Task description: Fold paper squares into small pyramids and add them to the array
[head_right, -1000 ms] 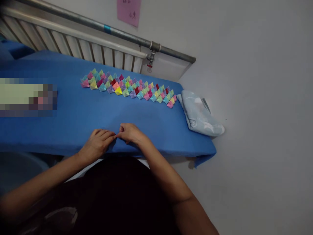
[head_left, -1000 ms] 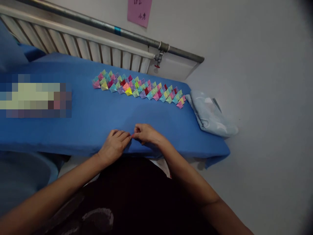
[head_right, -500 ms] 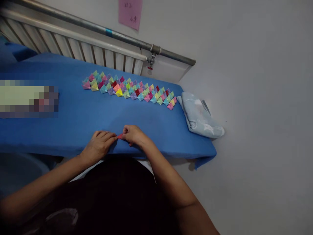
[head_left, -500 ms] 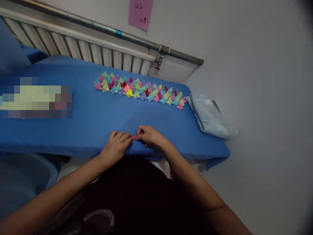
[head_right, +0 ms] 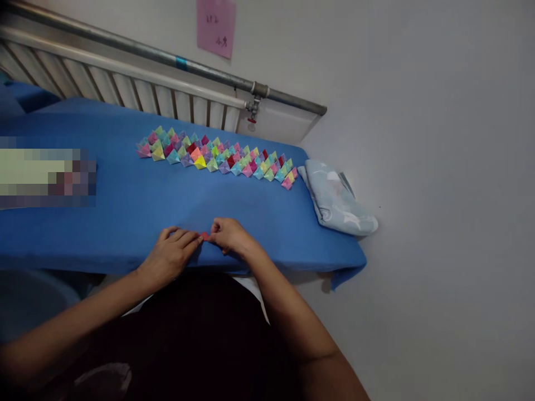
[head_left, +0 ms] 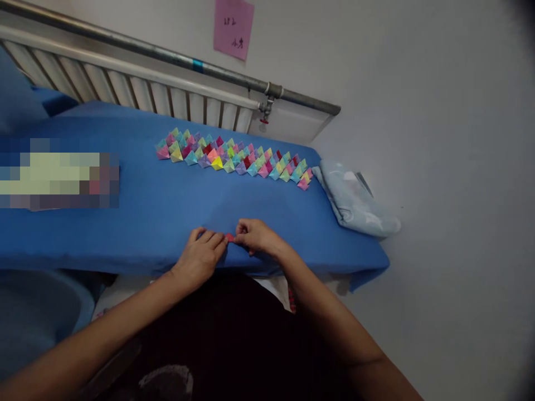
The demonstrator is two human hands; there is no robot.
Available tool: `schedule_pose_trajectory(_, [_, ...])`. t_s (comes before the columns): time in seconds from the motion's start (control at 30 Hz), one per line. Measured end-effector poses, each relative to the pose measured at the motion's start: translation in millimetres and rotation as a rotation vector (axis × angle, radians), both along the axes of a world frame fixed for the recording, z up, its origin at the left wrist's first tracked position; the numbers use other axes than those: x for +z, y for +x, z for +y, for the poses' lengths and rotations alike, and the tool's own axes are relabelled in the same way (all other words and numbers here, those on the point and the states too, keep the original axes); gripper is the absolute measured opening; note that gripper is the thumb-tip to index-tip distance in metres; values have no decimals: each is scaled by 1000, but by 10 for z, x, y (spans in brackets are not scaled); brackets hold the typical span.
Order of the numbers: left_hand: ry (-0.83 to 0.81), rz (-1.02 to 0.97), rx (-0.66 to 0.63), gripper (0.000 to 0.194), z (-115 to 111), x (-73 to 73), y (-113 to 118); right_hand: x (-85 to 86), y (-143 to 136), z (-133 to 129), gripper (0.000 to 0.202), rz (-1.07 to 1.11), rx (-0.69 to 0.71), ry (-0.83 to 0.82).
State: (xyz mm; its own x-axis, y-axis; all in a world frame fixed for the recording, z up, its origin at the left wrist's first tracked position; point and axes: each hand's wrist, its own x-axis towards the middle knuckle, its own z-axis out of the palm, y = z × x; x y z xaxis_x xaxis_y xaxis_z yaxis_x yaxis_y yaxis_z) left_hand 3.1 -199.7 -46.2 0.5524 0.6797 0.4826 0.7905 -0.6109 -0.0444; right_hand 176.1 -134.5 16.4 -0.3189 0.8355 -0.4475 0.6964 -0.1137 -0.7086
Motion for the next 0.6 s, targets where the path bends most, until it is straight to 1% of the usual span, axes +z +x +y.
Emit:
schedule_pose_trajectory(0.1, [-6,-14,-8,36,1,-12,-5,-4,28,1,22,-29,-5,4])
schedule_pose_trajectory(0.27, [-69,-28,7,36,9,-24,4,9,1,49,23,-86,34,-11])
schedule_pose_trajectory(0.4, [-35,-34,15,34,8,-17,26,12,-16,65,23,-98,50,4])
schedule_pose_trajectory(0.53, [-24,-63,19,35,-6,-33,40,-37,29,-12,20,-83,39,81])
schedule_pose_trajectory(0.6, [-45,-116,29,35,-18,-55,39,-93,63,-90,17,-71,18,184])
